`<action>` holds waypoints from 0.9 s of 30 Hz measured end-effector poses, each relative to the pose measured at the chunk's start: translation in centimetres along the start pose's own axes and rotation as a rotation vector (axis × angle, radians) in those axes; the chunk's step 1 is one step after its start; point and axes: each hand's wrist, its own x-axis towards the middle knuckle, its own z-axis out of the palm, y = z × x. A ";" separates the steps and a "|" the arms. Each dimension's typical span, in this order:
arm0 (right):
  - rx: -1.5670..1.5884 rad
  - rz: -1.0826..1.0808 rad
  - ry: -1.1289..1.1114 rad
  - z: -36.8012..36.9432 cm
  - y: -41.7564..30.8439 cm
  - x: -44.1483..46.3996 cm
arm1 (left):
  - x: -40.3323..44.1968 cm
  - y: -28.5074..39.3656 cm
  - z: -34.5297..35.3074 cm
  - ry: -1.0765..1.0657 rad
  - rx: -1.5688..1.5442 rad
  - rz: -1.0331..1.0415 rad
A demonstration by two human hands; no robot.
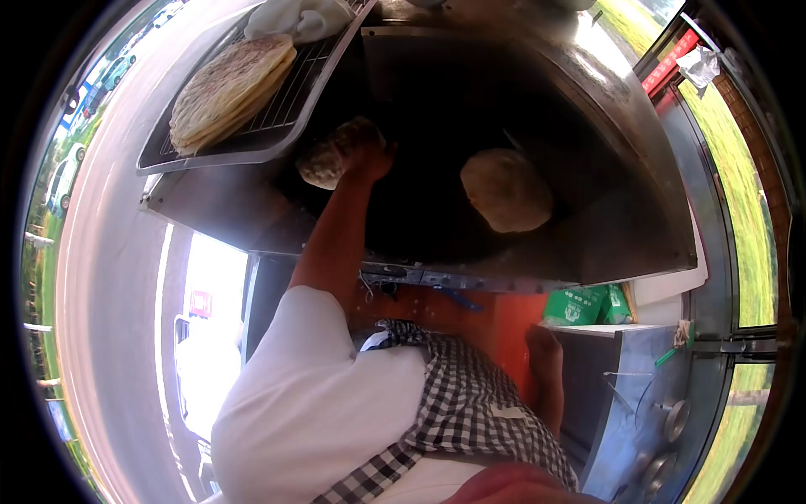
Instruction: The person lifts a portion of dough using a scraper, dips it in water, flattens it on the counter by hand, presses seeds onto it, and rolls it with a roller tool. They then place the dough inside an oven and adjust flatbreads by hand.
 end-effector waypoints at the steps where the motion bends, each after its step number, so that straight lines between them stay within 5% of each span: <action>1: -0.002 0.005 -0.002 0.1 0.0 -0.1 | 0.0 0.3 -0.8 -0.039 0.001 -0.011; 11: 0.032 0.074 -0.001 1.4 0.4 -0.4 | -0.7 0.9 -2.0 -0.162 0.034 0.134; 17: -0.001 -0.051 -0.013 1.6 1.5 0.2 | -9.1 2.6 -5.0 -0.105 0.064 0.576; 20: -0.149 -0.143 -0.025 1.2 3.1 0.7 | -12.1 1.9 -4.5 -0.203 -0.282 0.652; 24: -0.085 -0.099 -0.028 1.0 2.8 0.7 | -12.8 0.5 -2.7 0.231 -0.499 0.688; 27: -0.088 -0.071 -0.022 0.8 2.0 0.9 | -12.3 0.1 -3.0 0.258 -0.350 0.586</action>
